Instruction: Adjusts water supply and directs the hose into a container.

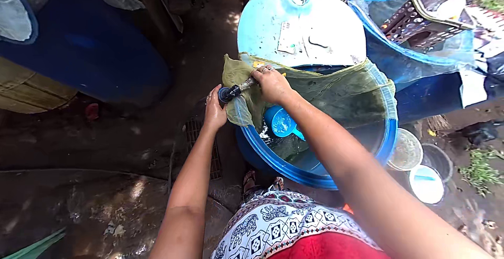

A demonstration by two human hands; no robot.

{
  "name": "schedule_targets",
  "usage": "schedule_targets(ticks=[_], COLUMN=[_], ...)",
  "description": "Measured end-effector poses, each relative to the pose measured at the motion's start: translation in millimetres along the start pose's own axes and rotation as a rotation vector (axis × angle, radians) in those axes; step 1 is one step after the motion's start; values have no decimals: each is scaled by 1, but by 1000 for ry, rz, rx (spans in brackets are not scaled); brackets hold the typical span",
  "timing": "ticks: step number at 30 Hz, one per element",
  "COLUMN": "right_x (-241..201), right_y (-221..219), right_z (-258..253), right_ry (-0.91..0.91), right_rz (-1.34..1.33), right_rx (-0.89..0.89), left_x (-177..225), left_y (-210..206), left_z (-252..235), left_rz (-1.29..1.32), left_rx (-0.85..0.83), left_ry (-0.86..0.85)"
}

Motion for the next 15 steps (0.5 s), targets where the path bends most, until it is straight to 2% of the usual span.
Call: schedule_targets(ticks=[6, 11, 15], right_x=[2, 12, 15], right_y=[-17, -17, -15], right_z=[3, -9, -11], right_ry=[-65, -95, -145], right_rz=[-10, -6, -5], right_rx=[-13, 226, 165], left_x=[-1, 3, 4], left_y=[-1, -1, -3], left_z=[4, -9, -15], left_rz=[-6, -25, 44], left_rx=[-26, -1, 28], left_ry=[-12, 57, 58])
Point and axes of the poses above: each hand's wrist, its own z-axis away from the middle knuckle, its own y-axis out of the back of the hand, x = y × z, the point moved 3 cm from there along -z, towards the middle knuckle, and after that the axes turned 13 degrees about -z, right-handed, at the moved point
